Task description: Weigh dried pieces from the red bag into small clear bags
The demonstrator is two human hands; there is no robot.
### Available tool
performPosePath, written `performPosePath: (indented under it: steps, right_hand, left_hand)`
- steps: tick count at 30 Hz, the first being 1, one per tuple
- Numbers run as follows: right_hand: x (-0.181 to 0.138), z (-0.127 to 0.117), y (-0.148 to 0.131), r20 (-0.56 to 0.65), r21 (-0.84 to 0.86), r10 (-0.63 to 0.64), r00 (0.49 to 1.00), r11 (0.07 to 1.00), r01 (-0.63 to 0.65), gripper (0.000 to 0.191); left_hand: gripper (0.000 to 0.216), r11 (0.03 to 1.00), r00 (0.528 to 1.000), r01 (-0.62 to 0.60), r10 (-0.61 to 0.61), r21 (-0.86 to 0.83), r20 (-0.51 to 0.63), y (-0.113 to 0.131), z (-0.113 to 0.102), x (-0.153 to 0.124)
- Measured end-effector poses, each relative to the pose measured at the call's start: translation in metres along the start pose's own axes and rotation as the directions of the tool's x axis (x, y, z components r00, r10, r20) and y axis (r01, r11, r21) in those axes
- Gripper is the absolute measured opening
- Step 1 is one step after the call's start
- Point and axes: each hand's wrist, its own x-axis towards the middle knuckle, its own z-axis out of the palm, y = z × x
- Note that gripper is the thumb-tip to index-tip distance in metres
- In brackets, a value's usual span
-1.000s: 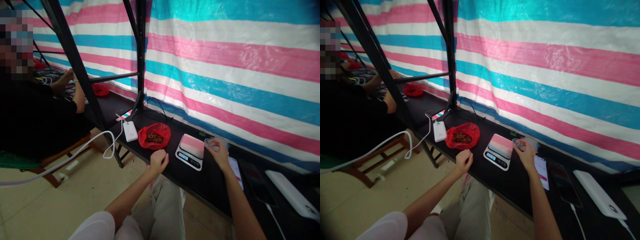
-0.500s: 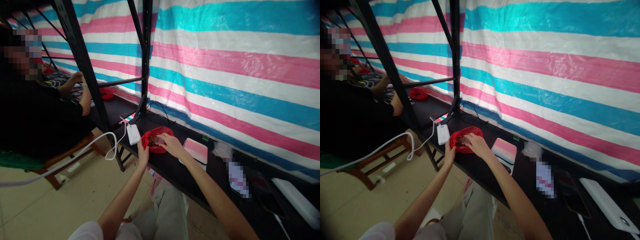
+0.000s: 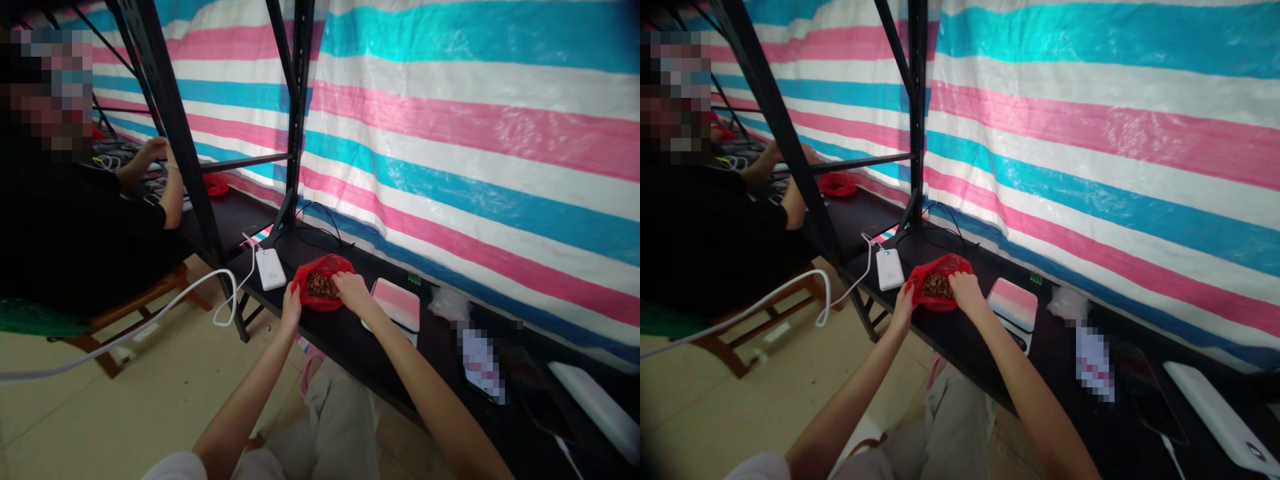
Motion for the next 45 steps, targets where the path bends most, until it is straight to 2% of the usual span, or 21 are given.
performPosePath:
  steps: [6, 10, 13, 16, 19, 22, 24, 26, 27, 29, 32, 35, 37, 39, 41, 43, 45]
  right_hand:
    - [0.004, 0.013, 0.003, -0.053, 0.099, 0.007, 0.999, 0.995, -0.001, 0.035]
    - [0.007, 0.022, 0.0, -0.111, 0.247, 0.075, 0.991, 0.968, -0.045, 0.035]
    - [0.007, 0.028, 0.0, -0.134, 0.374, 0.123, 0.983, 0.925, -0.065, 0.031]
    - [0.005, 0.035, 0.004, -0.151, 0.489, 0.177, 0.973, 0.868, -0.082, 0.029]
    - [0.002, 0.042, 0.011, -0.147, 0.634, 0.192, 0.97, 0.772, -0.056, 0.031]
    - [0.001, 0.049, 0.017, -0.129, 0.751, 0.193, 0.973, 0.659, -0.031, 0.03]
    - [0.0, 0.05, 0.02, -0.134, 0.787, 0.208, 0.969, 0.616, -0.024, 0.03]
    - [-0.003, 0.048, 0.023, -0.157, 0.801, 0.23, 0.96, 0.598, -0.012, 0.032]
    - [-0.005, 0.047, 0.025, -0.174, 0.807, 0.243, 0.954, 0.59, -0.003, 0.033]
    - [-0.011, 0.043, 0.034, -0.211, 0.824, 0.272, 0.939, 0.567, 0.021, 0.034]
    - [-0.029, 0.041, 0.057, -0.279, 0.825, 0.334, 0.9, 0.563, 0.047, 0.037]
    - [-0.055, 0.051, 0.09, -0.336, 0.765, 0.481, 0.81, 0.641, -0.063, 0.037]
    - [-0.075, 0.063, 0.112, -0.33, 0.742, 0.569, 0.753, 0.649, -0.165, 0.037]
    - [-0.096, 0.077, 0.129, -0.309, 0.743, 0.626, 0.716, 0.629, -0.228, 0.037]
    - [-0.114, 0.089, 0.14, -0.292, 0.752, 0.663, 0.69, 0.605, -0.263, 0.038]
    - [-0.128, 0.097, 0.144, -0.278, 0.759, 0.698, 0.66, 0.581, -0.294, 0.039]
    - [-0.137, 0.101, 0.144, -0.26, 0.766, 0.74, 0.62, 0.549, -0.335, 0.04]
  left_hand:
    - [0.027, 0.996, 0.999, 0.027, -0.023, -0.082, 0.046, 0.01, 0.008, -0.001]
    - [0.028, 0.986, 0.997, 0.039, -0.029, -0.163, 0.068, 0.018, 0.016, -0.005]
    - [0.027, 0.98, 0.999, 0.033, -0.028, -0.196, 0.031, 0.018, 0.017, -0.005]
    - [0.025, 0.98, 0.998, 0.016, -0.028, -0.2, -0.058, 0.016, 0.011, -0.002]
    - [0.026, 0.986, 0.993, 0.042, -0.059, -0.162, -0.099, 0.017, 0.002, 0.0]
    - [0.027, 0.997, 0.997, 0.035, -0.039, -0.066, -0.059, 0.018, -0.006, -0.003]
    - [0.026, 0.998, 0.998, -0.046, 0.047, 0.041, -0.03, 0.018, -0.01, -0.006]
    - [0.026, 0.966, 0.983, -0.177, 0.184, 0.186, -0.02, 0.019, -0.013, -0.012]
    - [0.027, 0.929, 0.963, -0.255, 0.268, 0.27, -0.012, 0.021, -0.013, -0.016]
    - [0.033, 0.795, 0.893, -0.419, 0.448, 0.438, 0.042, 0.029, -0.012, -0.027]
    - [0.043, 0.497, 0.736, -0.613, 0.641, 0.614, 0.217, 0.044, -0.002, -0.045]
    - [0.044, 0.232, 0.562, -0.758, 0.707, 0.61, 0.429, 0.048, 0.016, -0.06]
    - [0.041, 0.121, 0.446, -0.847, 0.69, 0.517, 0.57, 0.041, 0.031, -0.067]
    - [0.038, 0.076, 0.345, -0.916, 0.65, 0.394, 0.677, 0.029, 0.049, -0.072]
    - [0.032, 0.093, 0.275, -0.956, 0.616, 0.278, 0.738, 0.015, 0.067, -0.074]
    - [0.025, 0.149, 0.247, -0.969, 0.594, 0.198, 0.765, 0.003, 0.084, -0.073]
    - [0.018, 0.209, 0.251, -0.965, 0.585, 0.157, 0.771, -0.005, 0.1, -0.067]
